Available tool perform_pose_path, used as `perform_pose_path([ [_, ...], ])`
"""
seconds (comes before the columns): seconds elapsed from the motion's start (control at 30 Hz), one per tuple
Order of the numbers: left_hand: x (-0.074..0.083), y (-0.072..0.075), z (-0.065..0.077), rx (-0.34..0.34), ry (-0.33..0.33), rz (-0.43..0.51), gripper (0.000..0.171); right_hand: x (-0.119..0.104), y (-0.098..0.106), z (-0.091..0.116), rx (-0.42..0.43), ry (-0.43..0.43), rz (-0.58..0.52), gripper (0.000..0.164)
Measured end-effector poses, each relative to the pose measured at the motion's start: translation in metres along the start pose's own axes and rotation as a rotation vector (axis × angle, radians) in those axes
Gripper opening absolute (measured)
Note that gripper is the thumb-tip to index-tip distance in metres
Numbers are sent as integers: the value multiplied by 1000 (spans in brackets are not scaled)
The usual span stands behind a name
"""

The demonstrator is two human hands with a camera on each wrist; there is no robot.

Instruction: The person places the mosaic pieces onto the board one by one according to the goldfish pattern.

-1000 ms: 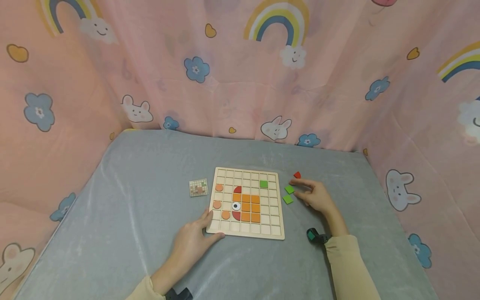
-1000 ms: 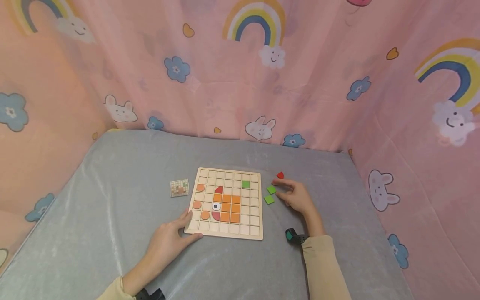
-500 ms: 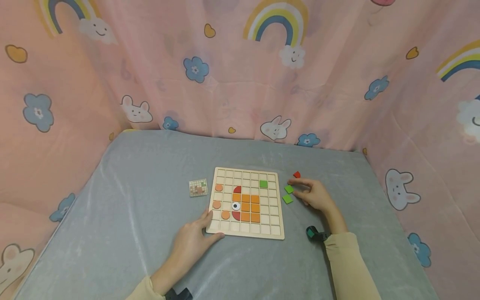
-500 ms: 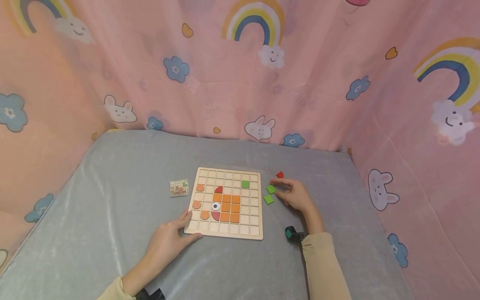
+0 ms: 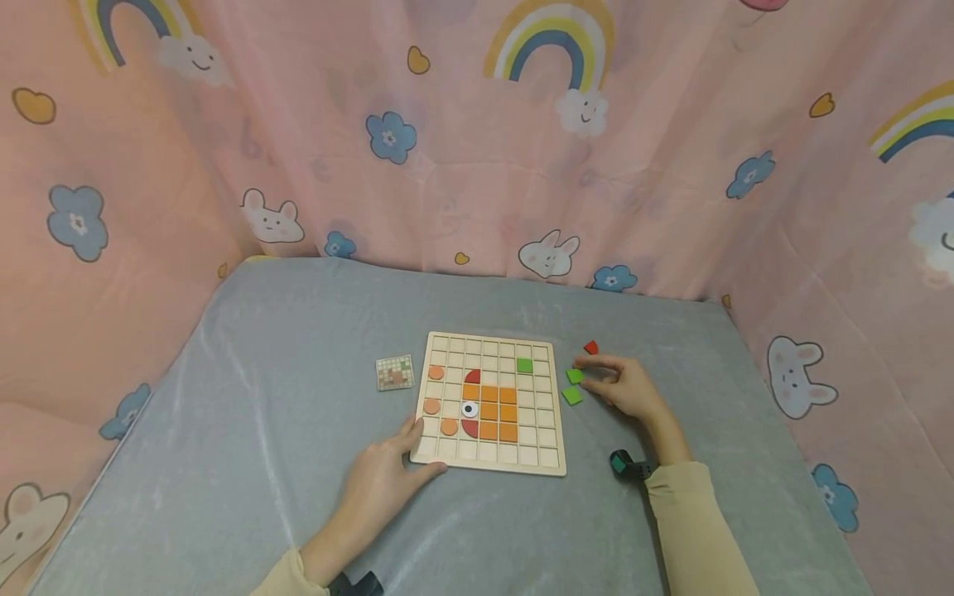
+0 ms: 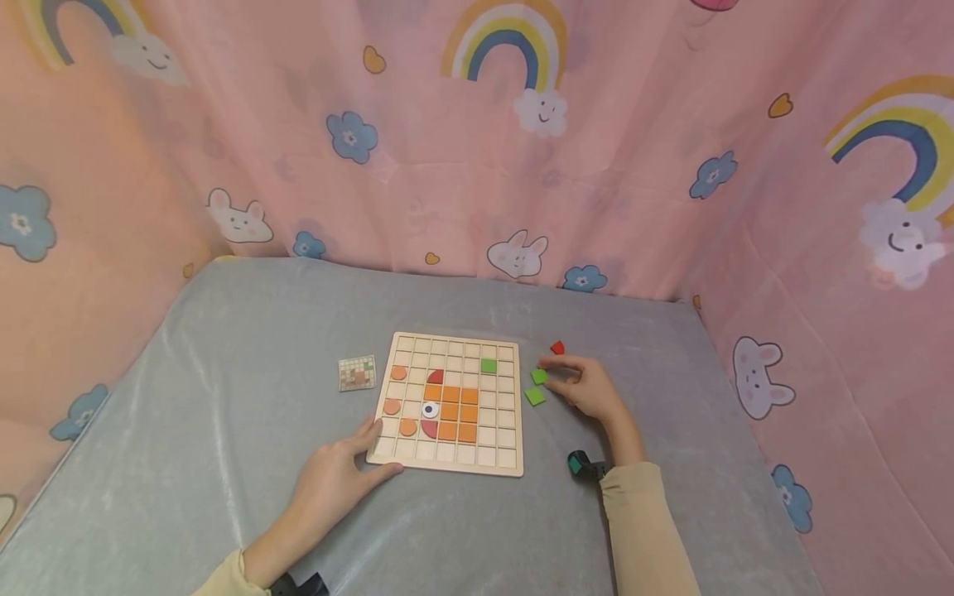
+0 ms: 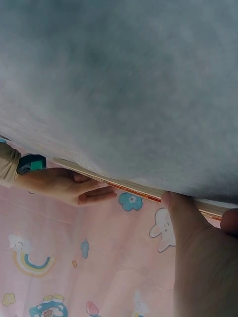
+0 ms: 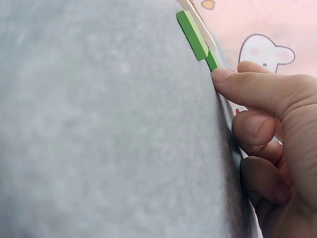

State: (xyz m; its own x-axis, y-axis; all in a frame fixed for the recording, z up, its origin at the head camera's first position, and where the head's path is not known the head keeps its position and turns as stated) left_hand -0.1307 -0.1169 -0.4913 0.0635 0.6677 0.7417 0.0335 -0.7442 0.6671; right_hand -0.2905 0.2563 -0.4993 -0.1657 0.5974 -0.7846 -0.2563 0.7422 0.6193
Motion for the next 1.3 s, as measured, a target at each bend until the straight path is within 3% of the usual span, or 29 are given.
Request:
perform_pose_path([
  [0.53, -2, -1, 0, -2, 3, -6, 78, -7, 7, 4, 131, -10, 81, 29],
  [0.93, -2, 0, 0, -3, 6, -6, 78, -55, 9, -3, 204, 130, 219, 17],
  [1.3, -1, 0, -1, -3, 8, -9, 78, -92, -15, -12, 200, 194, 188, 14],
])
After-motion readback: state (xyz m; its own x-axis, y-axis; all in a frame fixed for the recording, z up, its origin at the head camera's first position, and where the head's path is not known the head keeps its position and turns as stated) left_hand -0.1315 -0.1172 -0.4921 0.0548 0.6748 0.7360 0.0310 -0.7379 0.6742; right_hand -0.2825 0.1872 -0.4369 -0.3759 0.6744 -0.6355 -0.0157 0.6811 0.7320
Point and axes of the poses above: each hand's wrist, its own z-axis away from the middle knuckle, its own y-axis out of the back of the hand, x = y × z, the point moved 7 cm from there along -z, towards the middle knuckle, and after that the axes turned 6 degrees about z, right-handed, at the moved point
